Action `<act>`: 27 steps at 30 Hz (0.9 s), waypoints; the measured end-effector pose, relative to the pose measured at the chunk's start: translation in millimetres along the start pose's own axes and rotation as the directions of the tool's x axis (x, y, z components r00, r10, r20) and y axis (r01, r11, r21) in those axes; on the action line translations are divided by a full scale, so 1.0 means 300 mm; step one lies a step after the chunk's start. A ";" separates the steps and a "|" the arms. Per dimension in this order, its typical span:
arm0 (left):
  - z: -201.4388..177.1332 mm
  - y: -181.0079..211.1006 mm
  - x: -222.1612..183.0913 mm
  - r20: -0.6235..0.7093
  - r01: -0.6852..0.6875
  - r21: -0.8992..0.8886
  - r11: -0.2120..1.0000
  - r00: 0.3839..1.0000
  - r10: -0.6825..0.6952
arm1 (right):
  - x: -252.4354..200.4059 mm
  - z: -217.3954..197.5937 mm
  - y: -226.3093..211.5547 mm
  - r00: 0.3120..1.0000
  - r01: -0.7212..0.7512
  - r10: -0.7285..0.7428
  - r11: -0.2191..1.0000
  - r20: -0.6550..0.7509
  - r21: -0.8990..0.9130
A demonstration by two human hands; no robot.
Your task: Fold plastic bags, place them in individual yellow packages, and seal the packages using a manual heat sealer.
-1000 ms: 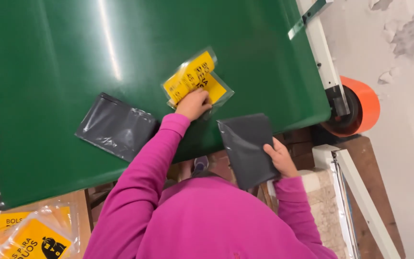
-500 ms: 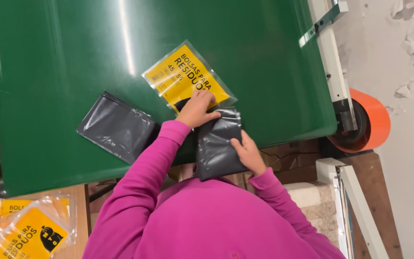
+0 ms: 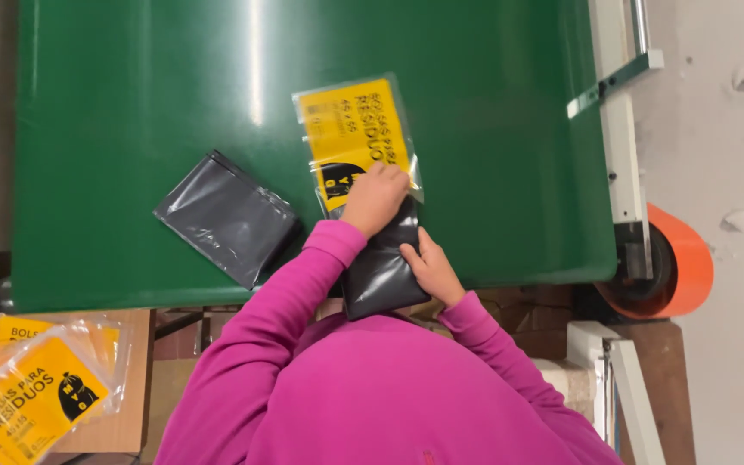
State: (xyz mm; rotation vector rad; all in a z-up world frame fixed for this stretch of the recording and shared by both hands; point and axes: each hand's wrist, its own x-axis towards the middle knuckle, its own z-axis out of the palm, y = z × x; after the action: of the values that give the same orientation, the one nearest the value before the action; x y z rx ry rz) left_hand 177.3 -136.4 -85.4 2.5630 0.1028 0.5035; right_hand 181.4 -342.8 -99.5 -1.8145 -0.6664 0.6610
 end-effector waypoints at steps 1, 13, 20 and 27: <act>-0.026 0.014 -0.006 -0.010 0.008 0.005 1.000 1.000 -0.008 | 0.010 -0.001 0.018 1.000 0.008 -0.008 1.000 0.011 -0.003; -0.194 -0.089 -0.243 0.086 0.596 0.016 0.803 0.799 -0.595 | 0.219 -0.137 0.022 0.923 -0.370 0.384 0.900 -0.020 0.229; -0.116 -0.162 -0.312 0.119 0.504 -0.275 0.819 0.863 -0.491 | 0.192 -0.190 0.031 0.942 -0.336 0.335 0.942 0.033 0.004; -0.066 -0.052 -0.538 0.209 0.454 -0.586 0.671 0.885 -0.417 | -0.039 -0.237 0.102 0.934 -0.322 0.321 0.946 0.156 -0.020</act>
State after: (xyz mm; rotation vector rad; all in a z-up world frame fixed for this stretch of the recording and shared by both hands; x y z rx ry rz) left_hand 20.5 -140.6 -131.2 1.8018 0.4459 0.2165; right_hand 227.6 -405.6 -105.3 -1.8980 -0.4701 1.0328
